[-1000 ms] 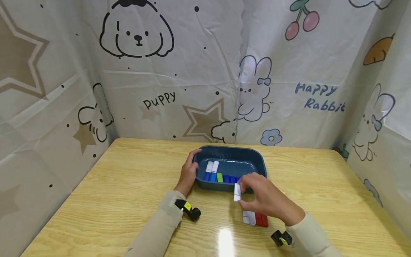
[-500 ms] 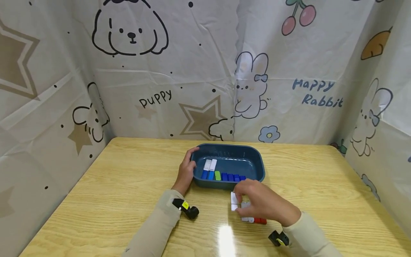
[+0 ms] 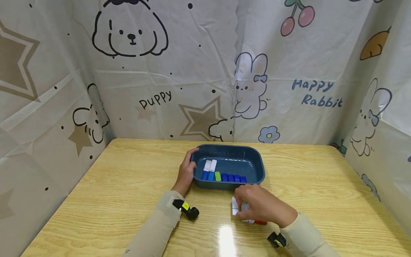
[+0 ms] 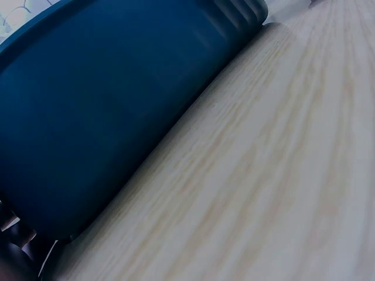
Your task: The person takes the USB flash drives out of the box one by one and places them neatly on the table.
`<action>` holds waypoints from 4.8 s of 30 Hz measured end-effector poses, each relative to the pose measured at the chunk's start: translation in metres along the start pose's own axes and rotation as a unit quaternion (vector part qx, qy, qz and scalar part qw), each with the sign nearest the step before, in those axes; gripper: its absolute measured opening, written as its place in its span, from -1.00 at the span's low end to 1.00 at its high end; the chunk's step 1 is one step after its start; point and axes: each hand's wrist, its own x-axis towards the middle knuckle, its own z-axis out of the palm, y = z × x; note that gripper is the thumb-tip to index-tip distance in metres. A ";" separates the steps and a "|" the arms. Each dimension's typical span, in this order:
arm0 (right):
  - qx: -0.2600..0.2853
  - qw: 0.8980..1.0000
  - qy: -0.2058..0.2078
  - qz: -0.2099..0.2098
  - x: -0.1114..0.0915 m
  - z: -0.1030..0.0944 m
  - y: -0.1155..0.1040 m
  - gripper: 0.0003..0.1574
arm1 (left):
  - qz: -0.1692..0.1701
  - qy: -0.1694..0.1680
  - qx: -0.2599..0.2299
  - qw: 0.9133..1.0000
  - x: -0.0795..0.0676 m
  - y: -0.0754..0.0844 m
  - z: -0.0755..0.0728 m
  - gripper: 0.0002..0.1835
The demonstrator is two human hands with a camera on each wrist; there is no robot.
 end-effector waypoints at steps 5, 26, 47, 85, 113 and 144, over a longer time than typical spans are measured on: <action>0.001 1.000 -0.015 0.019 0.001 0.001 0.001 -0.62 | -0.006 -0.003 -0.001 1.000 0.000 0.000 0.000 -0.39; -0.025 0.998 -0.046 0.041 0.002 0.009 0.001 -0.59 | 0.000 0.004 0.000 1.000 0.000 0.000 0.000 -0.40; -0.038 0.998 -0.043 0.006 -0.001 0.010 -0.001 -0.67 | 0.004 0.010 -0.001 1.000 0.001 -0.001 0.000 -0.40; -0.021 0.998 -0.061 0.014 -0.001 0.009 -0.004 -0.69 | 0.021 0.009 0.000 1.000 0.002 -0.003 0.000 -0.39; -0.004 0.996 -0.070 0.047 -0.002 0.007 -0.006 -0.60 | 0.015 0.005 0.005 1.000 -0.001 -0.001 0.001 -0.40; 0.041 0.992 0.113 -0.027 0.032 -0.031 -0.001 -0.82 | 0.020 0.007 -0.015 1.000 0.001 -0.001 0.000 -0.38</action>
